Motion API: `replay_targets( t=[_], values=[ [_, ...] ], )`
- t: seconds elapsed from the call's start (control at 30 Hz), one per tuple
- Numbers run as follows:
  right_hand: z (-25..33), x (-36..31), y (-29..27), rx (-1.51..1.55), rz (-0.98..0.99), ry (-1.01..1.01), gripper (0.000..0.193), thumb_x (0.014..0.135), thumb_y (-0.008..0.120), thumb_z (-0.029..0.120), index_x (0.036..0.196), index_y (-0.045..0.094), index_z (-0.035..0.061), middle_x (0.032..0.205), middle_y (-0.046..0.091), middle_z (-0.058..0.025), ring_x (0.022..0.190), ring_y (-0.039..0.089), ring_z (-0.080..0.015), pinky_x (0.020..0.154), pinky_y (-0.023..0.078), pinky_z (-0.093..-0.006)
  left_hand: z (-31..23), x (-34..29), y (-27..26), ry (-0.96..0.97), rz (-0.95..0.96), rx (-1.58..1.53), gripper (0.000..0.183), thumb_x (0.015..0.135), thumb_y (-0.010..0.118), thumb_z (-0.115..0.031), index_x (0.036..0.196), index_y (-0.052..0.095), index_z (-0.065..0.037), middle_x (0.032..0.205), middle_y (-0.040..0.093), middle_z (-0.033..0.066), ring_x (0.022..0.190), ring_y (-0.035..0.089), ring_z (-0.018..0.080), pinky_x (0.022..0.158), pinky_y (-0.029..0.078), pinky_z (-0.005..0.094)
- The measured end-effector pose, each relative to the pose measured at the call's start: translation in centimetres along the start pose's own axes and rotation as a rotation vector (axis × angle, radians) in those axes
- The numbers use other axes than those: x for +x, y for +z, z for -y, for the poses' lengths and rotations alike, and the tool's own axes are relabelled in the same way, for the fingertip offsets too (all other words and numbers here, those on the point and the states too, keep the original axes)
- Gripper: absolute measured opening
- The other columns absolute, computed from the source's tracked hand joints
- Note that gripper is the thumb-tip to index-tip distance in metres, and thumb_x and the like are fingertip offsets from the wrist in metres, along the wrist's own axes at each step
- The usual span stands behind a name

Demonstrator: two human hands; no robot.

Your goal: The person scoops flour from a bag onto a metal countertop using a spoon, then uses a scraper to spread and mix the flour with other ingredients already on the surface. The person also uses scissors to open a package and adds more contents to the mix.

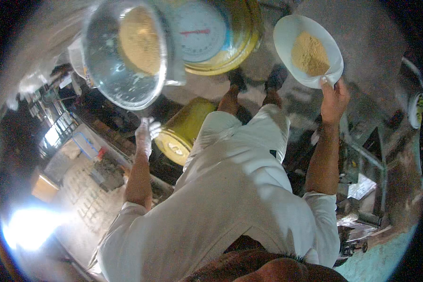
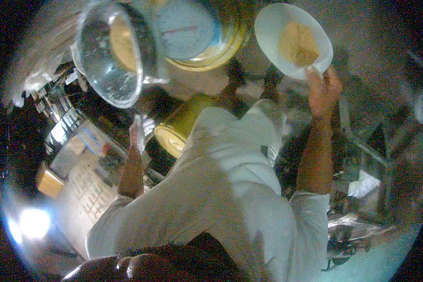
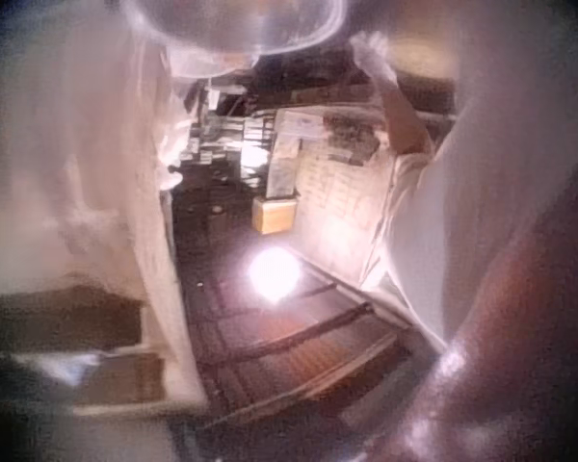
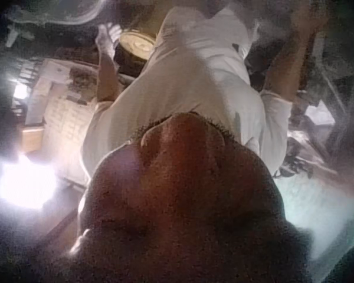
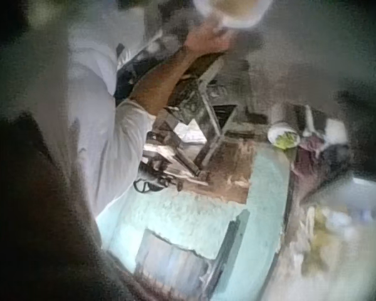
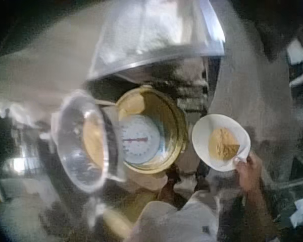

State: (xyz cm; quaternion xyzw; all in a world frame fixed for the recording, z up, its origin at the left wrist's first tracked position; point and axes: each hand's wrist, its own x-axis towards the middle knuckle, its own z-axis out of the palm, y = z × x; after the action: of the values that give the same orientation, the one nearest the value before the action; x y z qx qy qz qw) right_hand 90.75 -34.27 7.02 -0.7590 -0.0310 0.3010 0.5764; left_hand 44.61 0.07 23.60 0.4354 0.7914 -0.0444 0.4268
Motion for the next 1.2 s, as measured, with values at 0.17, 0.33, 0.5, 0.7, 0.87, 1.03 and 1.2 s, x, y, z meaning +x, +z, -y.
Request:
replay_targets(
  t=[0.17, 0.33, 0.5, 0.7, 0.87, 1.03, 1.2],
  values=[
    [9.8, 0.0, 0.5, 0.053, 0.002, -0.239, 0.028, 0.084, 0.071, 0.007, 0.112, 0.068, 0.0010, 0.103, 0.070, -0.0054, 0.093, 0.062, -0.0125, 0.085, 0.049, -0.0298, 8.4, 2.7, -4.0, -0.009, 0.123, -0.002, 0.043, 0.091, 0.065, -0.045, 0.116, 0.062, -0.009, 0.101, 0.071, 0.0129, 0.081, 0.068, 0.0204, 0.071, 0.052, 0.0329],
    [22.4, -2.8, 5.3, 0.048, 0.060, -0.512, 0.025, 0.081, 0.071, 0.001, 0.107, 0.070, 0.0009, 0.105, 0.069, -0.0051, 0.099, 0.061, -0.0142, 0.090, 0.047, -0.0316, 11.9, 5.8, -4.3, 0.011, 0.202, -0.128, 0.039, 0.089, 0.069, -0.043, 0.110, 0.064, -0.010, 0.096, 0.072, 0.0128, 0.072, 0.067, 0.0193, 0.061, 0.051, 0.0310],
    [30.8, -6.0, 12.3, -0.175, 0.259, -0.711, 0.029, 0.079, 0.073, 0.003, 0.108, 0.070, 0.0007, 0.106, 0.069, -0.0063, 0.100, 0.061, -0.0136, 0.092, 0.046, -0.0306, 16.5, 14.8, -2.7, 0.000, 0.359, -0.290, 0.030, 0.091, 0.067, -0.039, 0.104, 0.064, -0.012, 0.085, 0.069, 0.0101, 0.062, 0.062, 0.0185, 0.053, 0.048, 0.0274],
    [36.7, -8.8, 23.9, -0.151, 0.429, -0.449, 0.028, 0.086, 0.065, 0.010, 0.111, 0.067, -0.0033, 0.102, 0.071, -0.0056, 0.092, 0.062, -0.0124, 0.085, 0.049, -0.0294, 17.3, 19.6, -4.0, 0.234, 0.327, -0.660, 0.025, 0.091, 0.069, -0.033, 0.103, 0.069, -0.011, 0.081, 0.064, -0.0012, 0.060, 0.055, 0.0130, 0.052, 0.040, 0.0290],
    [41.0, -9.6, 39.1, -0.457, 0.678, -0.586, 0.028, 0.084, 0.067, 0.021, 0.105, 0.071, 0.0026, 0.091, 0.073, -0.0074, 0.083, 0.066, -0.0140, 0.078, 0.051, -0.0316, 16.2, 20.2, -7.4, -0.056, 0.188, -0.697, 0.024, 0.091, 0.069, -0.032, 0.104, 0.069, -0.012, 0.080, 0.064, 0.0014, 0.058, 0.055, 0.0150, 0.050, 0.040, 0.0273],
    [42.5, -9.1, 55.6, -0.778, 0.745, -0.825, 0.041, 0.081, 0.068, 0.040, 0.098, 0.072, 0.0023, 0.091, 0.072, -0.0181, 0.087, 0.070, -0.0325, 0.078, 0.053, -0.0419, 27.5, 25.8, -10.6, -0.131, 0.696, -1.238, 0.019, 0.091, 0.069, -0.033, 0.102, 0.068, -0.017, 0.074, 0.062, 0.0057, 0.057, 0.057, 0.0179, 0.047, 0.042, 0.0258],
    [41.4, -8.1, 69.4, -1.151, 0.750, -1.081, 0.059, 0.079, 0.065, 0.056, 0.106, 0.072, 0.0043, 0.105, 0.069, -0.0200, 0.100, 0.066, -0.0354, 0.087, 0.051, -0.0448, 32.7, 26.4, -10.4, -0.278, 0.867, -1.329, 0.025, 0.099, 0.051, -0.039, 0.089, 0.057, -0.017, 0.077, 0.050, 0.0024, 0.067, 0.050, 0.0181, 0.047, 0.042, 0.0271]
  ],
)
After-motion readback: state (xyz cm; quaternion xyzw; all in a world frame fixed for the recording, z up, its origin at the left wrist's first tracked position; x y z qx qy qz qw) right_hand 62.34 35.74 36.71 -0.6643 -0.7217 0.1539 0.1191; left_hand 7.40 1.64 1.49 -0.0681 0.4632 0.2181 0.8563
